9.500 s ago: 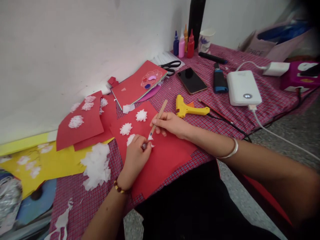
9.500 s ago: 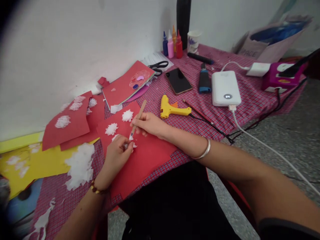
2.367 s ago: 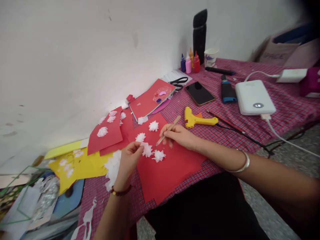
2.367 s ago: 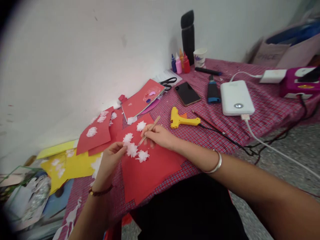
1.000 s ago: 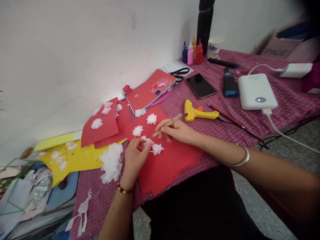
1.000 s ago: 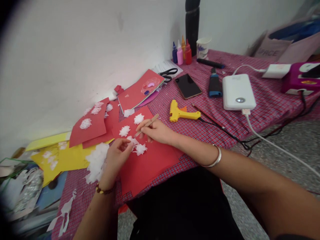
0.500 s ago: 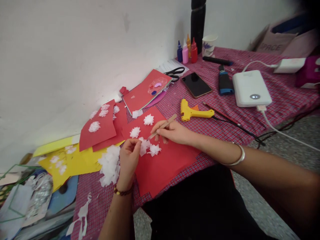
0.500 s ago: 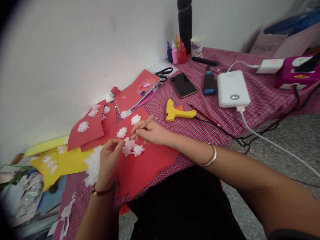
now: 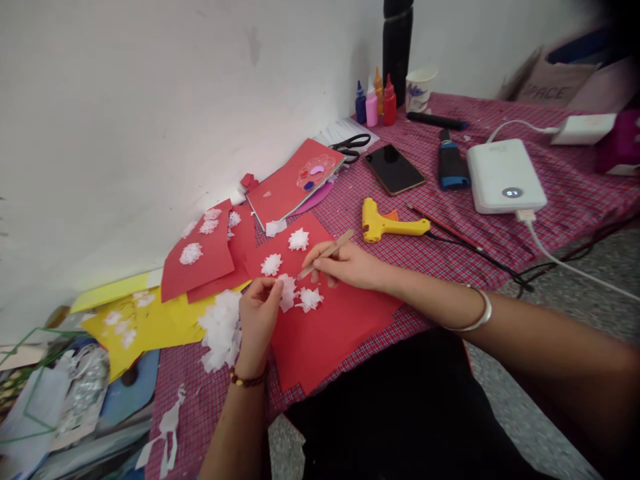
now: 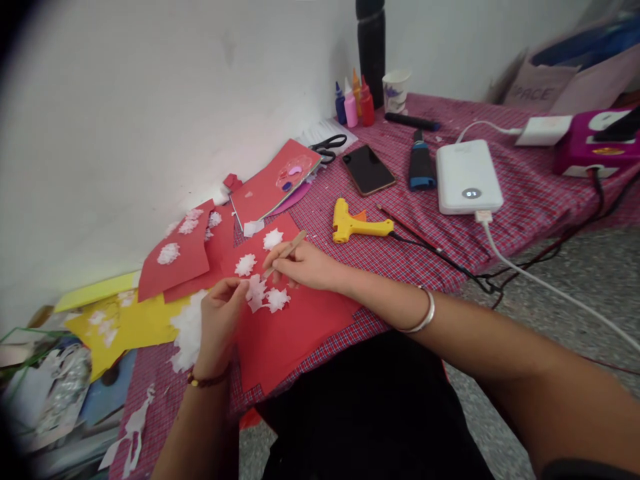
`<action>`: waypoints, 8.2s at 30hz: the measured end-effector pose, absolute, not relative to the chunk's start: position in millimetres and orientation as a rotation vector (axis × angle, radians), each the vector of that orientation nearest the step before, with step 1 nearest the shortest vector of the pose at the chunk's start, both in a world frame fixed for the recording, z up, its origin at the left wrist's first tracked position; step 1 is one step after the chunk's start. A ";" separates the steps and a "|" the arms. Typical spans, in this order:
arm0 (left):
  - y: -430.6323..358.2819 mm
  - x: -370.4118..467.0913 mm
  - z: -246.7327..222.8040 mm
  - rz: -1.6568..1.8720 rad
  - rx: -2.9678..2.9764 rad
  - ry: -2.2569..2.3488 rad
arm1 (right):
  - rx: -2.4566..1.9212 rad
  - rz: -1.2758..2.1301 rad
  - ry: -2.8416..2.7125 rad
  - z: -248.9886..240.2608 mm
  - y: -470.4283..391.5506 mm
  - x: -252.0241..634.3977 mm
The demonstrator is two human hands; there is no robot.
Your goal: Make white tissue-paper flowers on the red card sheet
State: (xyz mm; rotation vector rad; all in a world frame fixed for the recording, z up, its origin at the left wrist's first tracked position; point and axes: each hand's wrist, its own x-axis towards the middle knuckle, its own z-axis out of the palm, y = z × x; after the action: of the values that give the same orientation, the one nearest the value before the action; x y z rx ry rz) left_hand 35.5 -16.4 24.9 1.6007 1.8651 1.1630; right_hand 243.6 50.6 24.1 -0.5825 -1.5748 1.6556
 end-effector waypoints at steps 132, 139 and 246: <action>-31.0 55.0 24.7 1.005 1.558 1.492 | -0.660 1.836 -1.724 23.1 45.5 236.7; -30.6 56.2 25.6 0.984 1.586 1.517 | -0.654 1.835 -1.717 24.5 44.9 237.5; -40.3 58.5 35.5 0.955 1.798 1.670 | -0.647 1.459 -1.955 21.1 44.4 243.1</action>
State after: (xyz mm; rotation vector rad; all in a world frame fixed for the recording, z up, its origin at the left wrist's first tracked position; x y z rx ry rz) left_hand 58.5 -40.3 35.5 1.7976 1.6703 0.9551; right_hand 243.1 44.4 21.1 -0.6474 -1.9555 1.4594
